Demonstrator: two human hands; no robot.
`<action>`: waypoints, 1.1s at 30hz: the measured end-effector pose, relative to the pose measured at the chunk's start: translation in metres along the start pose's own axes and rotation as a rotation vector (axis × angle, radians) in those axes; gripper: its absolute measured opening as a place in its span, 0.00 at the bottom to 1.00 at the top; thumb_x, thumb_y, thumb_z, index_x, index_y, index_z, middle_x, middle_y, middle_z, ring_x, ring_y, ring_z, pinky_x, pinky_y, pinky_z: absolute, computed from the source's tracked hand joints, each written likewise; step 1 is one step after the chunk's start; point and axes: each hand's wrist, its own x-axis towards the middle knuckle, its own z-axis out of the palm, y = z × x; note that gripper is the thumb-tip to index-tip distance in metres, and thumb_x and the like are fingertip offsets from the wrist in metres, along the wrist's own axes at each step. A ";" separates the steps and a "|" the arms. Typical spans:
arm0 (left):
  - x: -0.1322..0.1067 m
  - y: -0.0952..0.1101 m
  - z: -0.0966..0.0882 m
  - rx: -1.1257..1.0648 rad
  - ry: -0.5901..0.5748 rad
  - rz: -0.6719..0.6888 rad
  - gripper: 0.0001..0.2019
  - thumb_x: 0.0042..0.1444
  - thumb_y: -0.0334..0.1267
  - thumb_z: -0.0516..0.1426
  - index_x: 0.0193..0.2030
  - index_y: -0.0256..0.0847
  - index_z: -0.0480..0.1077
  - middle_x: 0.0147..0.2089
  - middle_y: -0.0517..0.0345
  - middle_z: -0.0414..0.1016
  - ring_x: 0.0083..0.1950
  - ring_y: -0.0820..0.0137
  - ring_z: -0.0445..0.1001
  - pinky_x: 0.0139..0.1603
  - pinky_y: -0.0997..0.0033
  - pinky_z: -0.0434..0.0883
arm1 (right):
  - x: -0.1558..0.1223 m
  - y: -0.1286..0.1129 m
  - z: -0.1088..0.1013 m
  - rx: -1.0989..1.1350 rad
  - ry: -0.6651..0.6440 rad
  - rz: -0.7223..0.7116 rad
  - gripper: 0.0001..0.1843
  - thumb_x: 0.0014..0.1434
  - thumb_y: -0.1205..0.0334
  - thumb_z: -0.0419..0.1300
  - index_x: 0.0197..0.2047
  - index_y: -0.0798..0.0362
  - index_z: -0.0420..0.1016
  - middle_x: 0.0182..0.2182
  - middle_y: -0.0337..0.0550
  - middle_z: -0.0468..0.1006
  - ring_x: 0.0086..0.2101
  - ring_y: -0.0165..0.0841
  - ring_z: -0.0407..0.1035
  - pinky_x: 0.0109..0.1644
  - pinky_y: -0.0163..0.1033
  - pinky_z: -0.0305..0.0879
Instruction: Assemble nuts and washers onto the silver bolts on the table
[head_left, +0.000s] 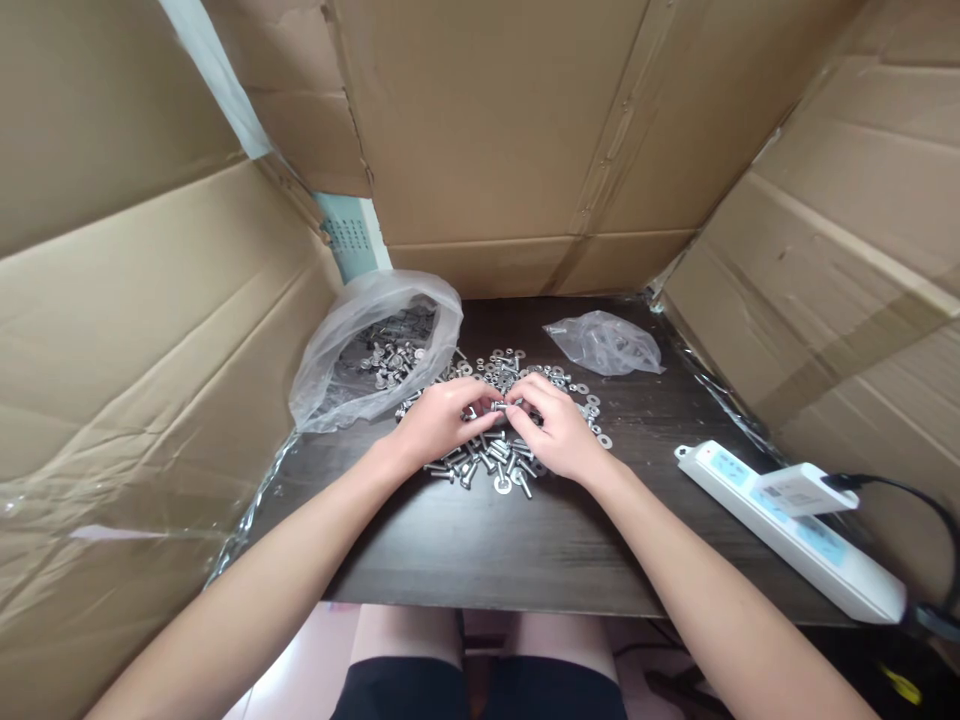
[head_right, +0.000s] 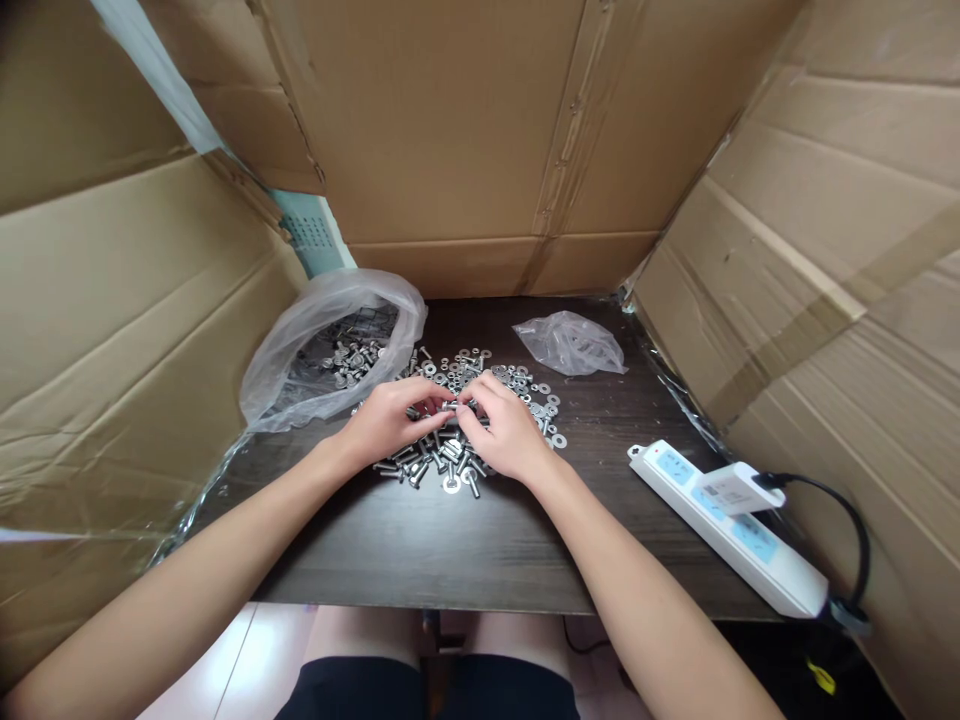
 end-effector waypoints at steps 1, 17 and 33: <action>0.000 0.000 0.000 0.001 0.001 0.002 0.07 0.63 0.35 0.61 0.46 0.38 0.75 0.37 0.58 0.75 0.35 0.74 0.74 0.39 0.75 0.72 | 0.000 0.001 0.000 0.006 -0.005 0.002 0.08 0.68 0.62 0.53 0.37 0.53 0.70 0.39 0.43 0.71 0.39 0.33 0.68 0.46 0.42 0.64; 0.000 0.002 -0.001 -0.010 -0.001 -0.009 0.06 0.63 0.36 0.61 0.44 0.37 0.74 0.35 0.58 0.75 0.35 0.74 0.73 0.38 0.75 0.72 | 0.000 -0.002 -0.001 -0.021 -0.032 0.034 0.04 0.68 0.63 0.53 0.40 0.52 0.67 0.38 0.43 0.71 0.37 0.34 0.67 0.43 0.41 0.63; 0.001 -0.001 -0.003 -0.004 0.028 0.006 0.07 0.62 0.35 0.62 0.46 0.37 0.75 0.36 0.58 0.77 0.35 0.74 0.75 0.38 0.75 0.73 | -0.001 0.001 0.001 -0.016 -0.041 0.048 0.04 0.64 0.65 0.54 0.44 0.50 0.65 0.38 0.41 0.73 0.34 0.32 0.67 0.40 0.39 0.63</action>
